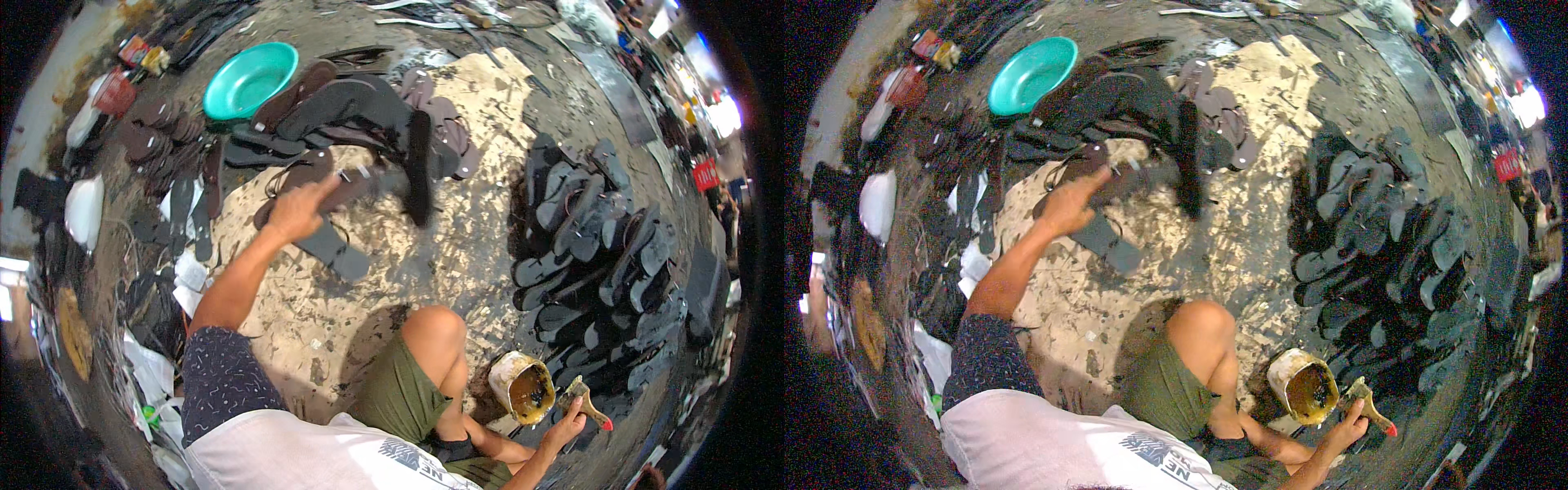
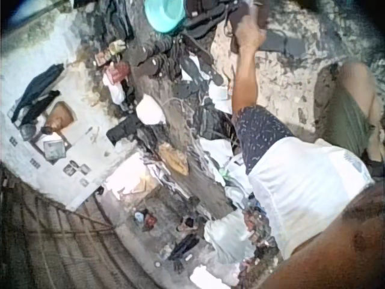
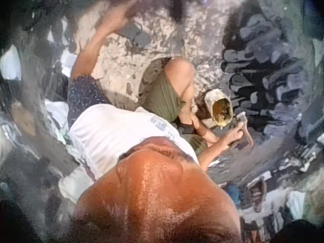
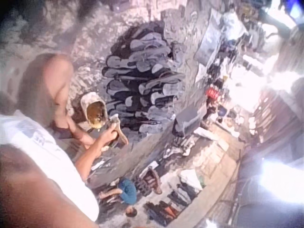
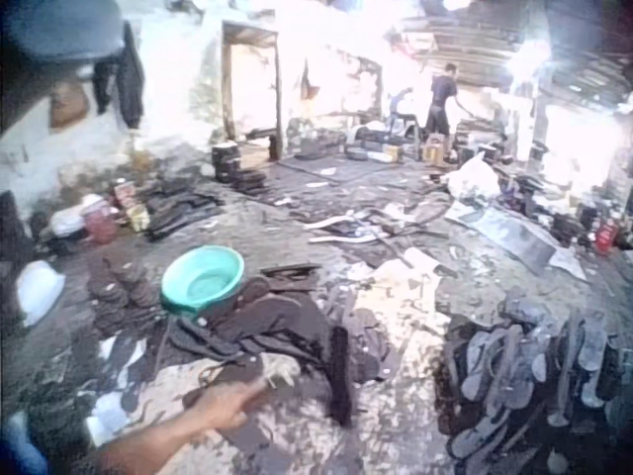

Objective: The person sits on the floor and repeatedly applies a brown adhesive to the soles of black slipper soles using a brush. They dip the brush into a container, spread the adhesive, and place each treated sole onto a growing stack.

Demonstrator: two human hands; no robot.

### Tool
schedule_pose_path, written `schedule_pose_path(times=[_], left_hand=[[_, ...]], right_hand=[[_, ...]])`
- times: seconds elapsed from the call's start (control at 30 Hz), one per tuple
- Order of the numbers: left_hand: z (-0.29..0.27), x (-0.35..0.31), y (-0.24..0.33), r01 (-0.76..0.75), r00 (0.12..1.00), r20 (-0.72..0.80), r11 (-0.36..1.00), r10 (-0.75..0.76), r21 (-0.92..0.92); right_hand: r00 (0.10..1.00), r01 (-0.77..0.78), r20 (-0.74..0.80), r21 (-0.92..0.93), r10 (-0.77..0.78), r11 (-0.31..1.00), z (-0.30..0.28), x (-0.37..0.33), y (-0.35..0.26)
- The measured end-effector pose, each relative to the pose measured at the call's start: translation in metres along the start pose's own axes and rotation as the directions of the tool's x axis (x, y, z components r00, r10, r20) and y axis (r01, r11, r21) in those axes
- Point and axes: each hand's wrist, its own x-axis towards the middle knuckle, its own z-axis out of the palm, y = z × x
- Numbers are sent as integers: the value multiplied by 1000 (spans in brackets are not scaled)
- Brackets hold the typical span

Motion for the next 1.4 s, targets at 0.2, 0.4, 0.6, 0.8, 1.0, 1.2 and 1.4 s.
schedule_pose_path(times=[0.2,0.4,0.6,0.8,1.0,1.2,1.4], left_hand=[[-25,-34,15,-169,980,67,958,189,-232],[-92,99,-104,100,775,-569,942,-276,-320],[-78,228,-129,204,801,-521,952,-296,-228],[-85,340,-164,250,842,-517,961,-155,118],[-61,369,-88,390,921,-175,825,-348,409],[-17,396,-160,353,935,-73,895,-347,272],[-26,337,-144,51,997,-67,924,-27,379]], right_hand=[[999,42,21,-134,-39,990,-7,29,13],[998,54,-27,-164,-59,985,-28,65,2],[996,28,-69,-287,-50,957,-74,92,6],[999,1,-47,-330,-17,944,-109,115,29],[995,-88,-89,-686,36,722,-184,101,45],[993,-116,-99,-718,64,686,-178,93,42],[998,-60,-33,-560,50,826,-150,104,47]])
